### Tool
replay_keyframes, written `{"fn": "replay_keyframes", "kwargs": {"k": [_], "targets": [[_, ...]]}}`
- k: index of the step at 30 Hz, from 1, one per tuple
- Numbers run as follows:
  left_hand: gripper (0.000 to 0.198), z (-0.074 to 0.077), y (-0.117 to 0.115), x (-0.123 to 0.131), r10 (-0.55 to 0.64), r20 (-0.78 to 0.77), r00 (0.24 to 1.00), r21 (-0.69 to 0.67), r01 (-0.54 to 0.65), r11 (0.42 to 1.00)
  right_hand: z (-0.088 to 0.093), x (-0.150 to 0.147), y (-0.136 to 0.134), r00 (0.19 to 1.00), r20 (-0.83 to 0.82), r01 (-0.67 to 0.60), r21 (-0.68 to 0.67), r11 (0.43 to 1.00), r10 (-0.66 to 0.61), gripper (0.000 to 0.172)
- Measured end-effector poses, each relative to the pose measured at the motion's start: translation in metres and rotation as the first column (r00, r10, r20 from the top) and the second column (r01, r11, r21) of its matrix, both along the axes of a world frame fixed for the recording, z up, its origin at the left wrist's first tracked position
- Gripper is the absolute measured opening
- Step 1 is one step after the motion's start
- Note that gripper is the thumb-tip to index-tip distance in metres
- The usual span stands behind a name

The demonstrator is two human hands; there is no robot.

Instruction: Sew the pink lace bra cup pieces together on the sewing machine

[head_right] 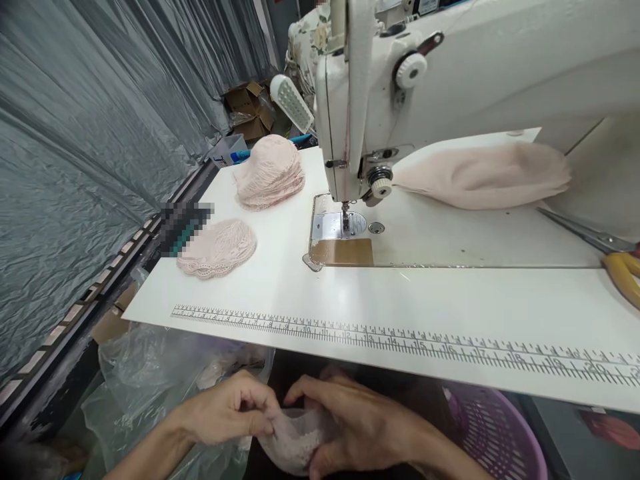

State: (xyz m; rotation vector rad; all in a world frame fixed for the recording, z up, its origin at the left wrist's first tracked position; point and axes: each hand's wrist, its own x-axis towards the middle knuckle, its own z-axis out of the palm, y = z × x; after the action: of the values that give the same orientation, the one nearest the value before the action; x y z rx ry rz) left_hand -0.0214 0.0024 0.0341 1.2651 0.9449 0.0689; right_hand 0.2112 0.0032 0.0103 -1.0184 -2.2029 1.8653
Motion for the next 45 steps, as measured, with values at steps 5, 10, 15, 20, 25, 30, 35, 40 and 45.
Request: {"fn": "replay_keyframes", "kwargs": {"k": [5,10,15,20,25,30,35,40,45], "targets": [[0.040,-0.001,-0.005,-0.011,0.134,0.085,0.987,-0.079,-0.127,0.989,-0.007,0.005,-0.006,0.993,-0.012,0.118,-0.074,0.990,-0.119,0.011],[0.036,-0.006,-0.011,-0.006,0.117,0.030,0.993,-0.069,-0.114,0.991,-0.007,0.003,-0.007,0.987,-0.108,0.110,-0.065,0.992,-0.117,0.013],[0.027,-0.010,-0.015,0.010,0.182,-0.041,0.982,-0.055,-0.184,0.981,-0.006,0.007,-0.006,0.988,-0.136,0.067,-0.022,0.997,-0.070,0.021],[0.024,-0.009,-0.017,0.015,0.193,-0.102,0.976,0.055,-0.189,0.981,-0.003,0.004,-0.007,0.985,-0.132,0.101,-0.085,0.991,-0.112,0.011],[0.020,-0.010,-0.018,0.009,0.250,-0.087,0.964,0.027,-0.249,0.968,-0.005,0.000,-0.008,0.978,-0.175,0.099,-0.069,0.993,-0.110,0.024],[0.022,-0.009,-0.018,-0.001,0.283,-0.015,0.959,-0.042,-0.283,0.958,-0.005,0.003,-0.008,0.985,-0.156,0.071,-0.053,0.996,-0.079,0.009],[0.031,-0.004,-0.017,-0.004,0.147,-0.014,0.989,-0.105,-0.148,0.983,-0.005,-0.002,-0.008,0.986,-0.156,0.053,-0.024,0.998,-0.056,0.015],[0.028,-0.005,-0.014,0.009,0.084,-0.049,0.995,-0.085,-0.088,0.992,-0.001,-0.002,-0.005,0.989,-0.151,0.009,0.005,1.000,-0.008,0.027],[0.027,-0.010,-0.013,0.014,0.151,0.004,0.989,-0.162,-0.148,0.976,0.002,0.000,-0.004,0.985,-0.170,-0.015,-0.038,0.999,0.008,0.025]]}}
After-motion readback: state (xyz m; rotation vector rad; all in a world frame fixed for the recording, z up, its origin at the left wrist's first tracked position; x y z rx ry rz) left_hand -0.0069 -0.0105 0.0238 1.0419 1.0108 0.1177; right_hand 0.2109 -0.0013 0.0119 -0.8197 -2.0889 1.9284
